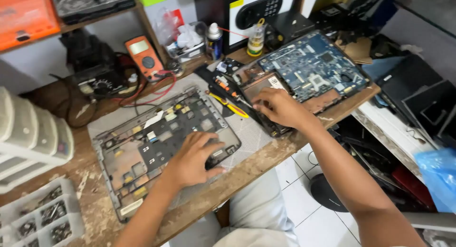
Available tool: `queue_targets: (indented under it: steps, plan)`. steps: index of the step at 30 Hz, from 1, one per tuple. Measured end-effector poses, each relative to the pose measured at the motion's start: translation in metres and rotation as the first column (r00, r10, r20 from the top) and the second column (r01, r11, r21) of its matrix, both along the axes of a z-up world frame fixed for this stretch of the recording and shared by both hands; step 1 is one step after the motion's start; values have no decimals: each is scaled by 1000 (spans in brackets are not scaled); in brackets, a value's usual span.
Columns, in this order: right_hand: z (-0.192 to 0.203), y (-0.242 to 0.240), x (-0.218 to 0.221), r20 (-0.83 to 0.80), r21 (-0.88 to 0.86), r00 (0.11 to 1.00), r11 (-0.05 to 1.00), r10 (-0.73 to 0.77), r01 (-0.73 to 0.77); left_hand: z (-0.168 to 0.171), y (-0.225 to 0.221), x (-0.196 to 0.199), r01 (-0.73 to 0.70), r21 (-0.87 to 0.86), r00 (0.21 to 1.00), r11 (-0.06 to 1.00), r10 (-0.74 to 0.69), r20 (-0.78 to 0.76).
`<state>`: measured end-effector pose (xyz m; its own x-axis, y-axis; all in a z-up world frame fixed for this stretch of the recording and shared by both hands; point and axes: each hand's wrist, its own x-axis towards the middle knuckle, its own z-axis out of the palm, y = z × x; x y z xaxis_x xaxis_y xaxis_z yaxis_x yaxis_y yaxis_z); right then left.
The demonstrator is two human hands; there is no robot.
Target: Disassembling internal components of a laptop using a screwdriver and cleaning a part with a cloth.
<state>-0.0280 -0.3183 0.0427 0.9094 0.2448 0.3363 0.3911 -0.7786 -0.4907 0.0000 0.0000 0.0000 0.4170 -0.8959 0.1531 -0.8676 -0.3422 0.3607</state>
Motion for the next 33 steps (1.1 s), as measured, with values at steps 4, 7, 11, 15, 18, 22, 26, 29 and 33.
queue_targets:
  steps: [4,7,11,15,18,22,26,29,33]
  plan:
    - [3,31,28,-29,-19,999,999,-46,45,-8,5,2,-43,42,999,998,43,9]
    - [-22,39,57,-66,-215,989,970,-135,118,4,13,-2,-69,64,997,996,67,26]
    - [-45,46,91,-128,-482,958,860,-257,167,14,27,-3,-109,121,992,987,115,-44]
    - [-44,57,105,-147,-566,909,787,-391,247,4,44,-1,-115,95,993,989,113,32]
    - [-70,43,120,-151,-474,881,815,-448,333,-1,54,3,-122,63,991,990,118,70]
    - [-20,79,107,-135,-348,881,854,-454,387,-12,65,13,-160,5,979,987,158,128]
    - [5,133,95,-67,67,981,980,-184,189,-22,69,16,-184,-102,960,978,201,194]
    - [16,168,88,-30,359,998,932,59,-45,-20,70,18,-180,-123,963,976,200,181]
    - [-14,184,89,44,642,942,713,334,-283,-7,80,19,-200,-77,965,977,210,158]
